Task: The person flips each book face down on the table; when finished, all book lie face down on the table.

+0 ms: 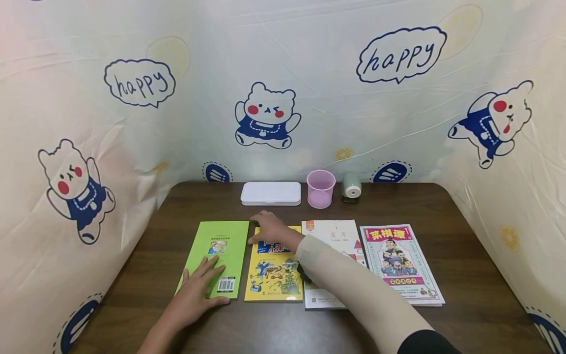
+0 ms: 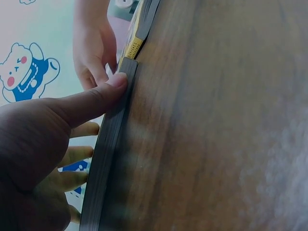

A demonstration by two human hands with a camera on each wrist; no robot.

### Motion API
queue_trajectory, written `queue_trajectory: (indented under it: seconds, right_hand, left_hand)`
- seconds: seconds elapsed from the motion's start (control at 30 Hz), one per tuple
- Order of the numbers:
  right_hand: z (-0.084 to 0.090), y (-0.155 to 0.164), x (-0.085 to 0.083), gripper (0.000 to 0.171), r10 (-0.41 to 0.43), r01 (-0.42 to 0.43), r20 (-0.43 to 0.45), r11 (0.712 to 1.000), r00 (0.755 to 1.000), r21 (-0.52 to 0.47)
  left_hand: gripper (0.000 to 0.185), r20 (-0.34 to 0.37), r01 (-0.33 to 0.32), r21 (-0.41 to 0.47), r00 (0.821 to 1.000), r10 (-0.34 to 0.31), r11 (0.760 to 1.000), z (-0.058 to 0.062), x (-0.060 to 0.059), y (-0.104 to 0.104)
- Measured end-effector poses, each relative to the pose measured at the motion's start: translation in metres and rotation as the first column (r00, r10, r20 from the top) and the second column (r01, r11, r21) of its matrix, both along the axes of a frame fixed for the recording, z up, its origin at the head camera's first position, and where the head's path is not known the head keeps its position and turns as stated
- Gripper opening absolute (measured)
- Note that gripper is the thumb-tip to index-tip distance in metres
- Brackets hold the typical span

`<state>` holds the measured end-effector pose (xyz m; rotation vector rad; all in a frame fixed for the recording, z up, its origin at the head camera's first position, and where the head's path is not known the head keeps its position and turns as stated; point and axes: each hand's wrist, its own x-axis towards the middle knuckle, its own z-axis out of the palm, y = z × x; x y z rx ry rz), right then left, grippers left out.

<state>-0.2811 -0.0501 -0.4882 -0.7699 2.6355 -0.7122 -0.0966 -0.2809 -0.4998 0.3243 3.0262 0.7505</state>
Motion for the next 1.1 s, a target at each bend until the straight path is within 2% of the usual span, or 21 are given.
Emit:
queue_trajectory:
  seconds: [0.23, 0.6, 0.93, 1.1]
  right_hand:
    - [0.001, 0.014, -0.004, 0.080, 0.015, -0.015, 0.016, 1.000, 1.000, -0.015]
    - [0.001, 0.037, -0.006, 0.078, 0.067, -0.067, -0.008, 0.998, 0.998, -0.002]
    - [-0.002, 0.057, -0.008, 0.076, 0.039, -0.038, 0.032, 0.999, 0.999, -0.006]
    - [-0.004, 0.069, -0.008, 0.076, 0.052, -0.051, 0.024, 0.999, 0.998, -0.010]
  left_hand:
    - [0.084, -0.008, -0.004, 0.005, 1.000, 0.004, 1.000, -0.002, 0.001, 0.000]
    - [0.084, -0.026, -0.003, 0.006, 1.000, 0.003, 1.000, -0.005, 0.002, 0.000]
    - [0.084, -0.017, -0.013, -0.001, 1.000, 0.013, 1.000, -0.006, 0.003, 0.001]
    - [0.084, -0.021, -0.009, 0.004, 1.000, 0.009, 1.000, -0.006, 0.003, 0.002]
